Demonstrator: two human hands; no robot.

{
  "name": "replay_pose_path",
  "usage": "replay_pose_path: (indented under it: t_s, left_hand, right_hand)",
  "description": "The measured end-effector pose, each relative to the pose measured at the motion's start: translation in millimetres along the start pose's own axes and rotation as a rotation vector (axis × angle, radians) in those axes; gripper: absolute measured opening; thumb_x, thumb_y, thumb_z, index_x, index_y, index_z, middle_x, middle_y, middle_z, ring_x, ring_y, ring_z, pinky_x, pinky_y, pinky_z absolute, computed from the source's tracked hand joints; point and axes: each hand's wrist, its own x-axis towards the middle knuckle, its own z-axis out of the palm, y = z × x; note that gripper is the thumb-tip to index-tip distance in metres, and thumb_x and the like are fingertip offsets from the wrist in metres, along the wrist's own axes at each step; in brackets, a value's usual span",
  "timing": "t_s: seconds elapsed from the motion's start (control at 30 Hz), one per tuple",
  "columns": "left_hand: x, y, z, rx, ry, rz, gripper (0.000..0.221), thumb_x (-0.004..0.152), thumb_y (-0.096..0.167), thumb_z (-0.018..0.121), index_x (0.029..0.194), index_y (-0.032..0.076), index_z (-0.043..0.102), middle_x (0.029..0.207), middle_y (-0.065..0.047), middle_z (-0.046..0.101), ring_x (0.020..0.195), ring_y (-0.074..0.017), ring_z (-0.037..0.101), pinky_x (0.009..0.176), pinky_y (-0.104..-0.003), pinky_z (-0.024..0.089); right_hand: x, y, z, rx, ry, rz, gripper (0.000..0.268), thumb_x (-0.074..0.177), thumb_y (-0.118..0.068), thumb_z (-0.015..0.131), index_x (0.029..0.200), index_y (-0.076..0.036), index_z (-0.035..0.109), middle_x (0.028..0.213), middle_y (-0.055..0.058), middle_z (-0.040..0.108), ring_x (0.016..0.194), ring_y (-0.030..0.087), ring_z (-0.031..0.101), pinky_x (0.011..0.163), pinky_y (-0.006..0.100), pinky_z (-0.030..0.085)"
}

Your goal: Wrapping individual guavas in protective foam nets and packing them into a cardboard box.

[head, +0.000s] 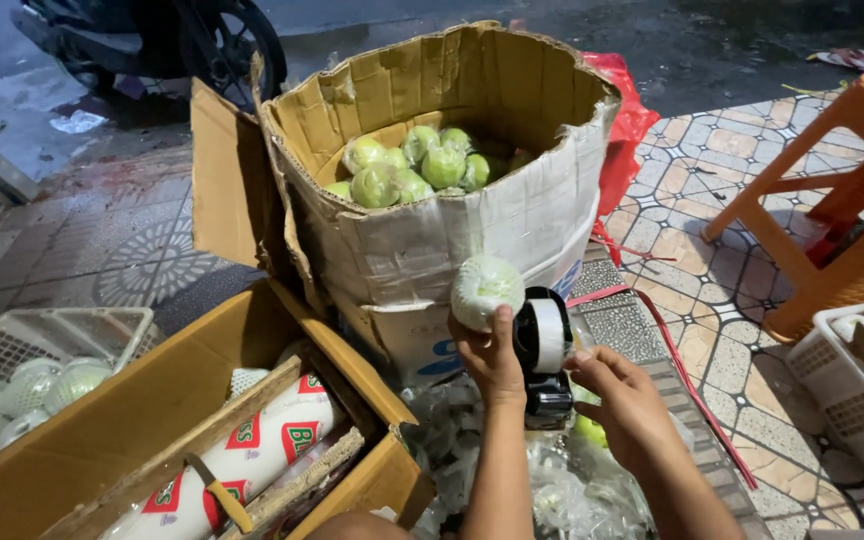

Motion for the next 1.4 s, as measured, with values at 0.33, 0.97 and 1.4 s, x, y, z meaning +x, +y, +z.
replay_pose_path:
  t_s: [0.33,0.97,1.4]
  left_hand:
    - [-6.4,-2.3,15.6,-0.015,-0.014,0.198,0.08,0.074,0.049,0.078,0.133,0.003,0.051,0.126,-0.021,0.065,0.112,-0.0359,0.069,0.088,-0.046,0.06]
    - [7.0,20.3,72.0,-0.06,-0.15,0.202,0.082,0.074,0.045,0.081,0.139,0.007,0.048,0.135,-0.019,0.059,0.122,-0.0335,0.065,0.094,-0.042,0.059]
    - [8.7,11.6,70.6,-0.034,-0.138,0.237,0.089,0.072,0.05,0.081,0.139,0.005,0.044,0.134,-0.022,0.059,0.121,-0.0361,0.065,0.095,-0.043,0.06]
  right_hand:
    - [1.6,-20.8,4.4,0.05,-0.097,-0.076,0.02,0.095,-0.023,0.065,0.099,-0.003,0.069,0.105,0.014,0.073,0.108,0.026,0.067,0.089,0.044,0.048]
    - [5.8,17.8,-8.7,0.158,-0.009,-0.124,0.032,0.102,-0.018,0.059,0.083,0.007,0.066,0.077,0.015,0.055,0.071,0.027,0.058,0.075,0.044,0.059]
    - [4.2,101.9,-14.7,0.159,0.073,-0.34,0.024,0.094,-0.011,0.07,0.077,0.006,0.072,0.088,0.012,0.064,0.083,0.022,0.064,0.081,0.038,0.059]
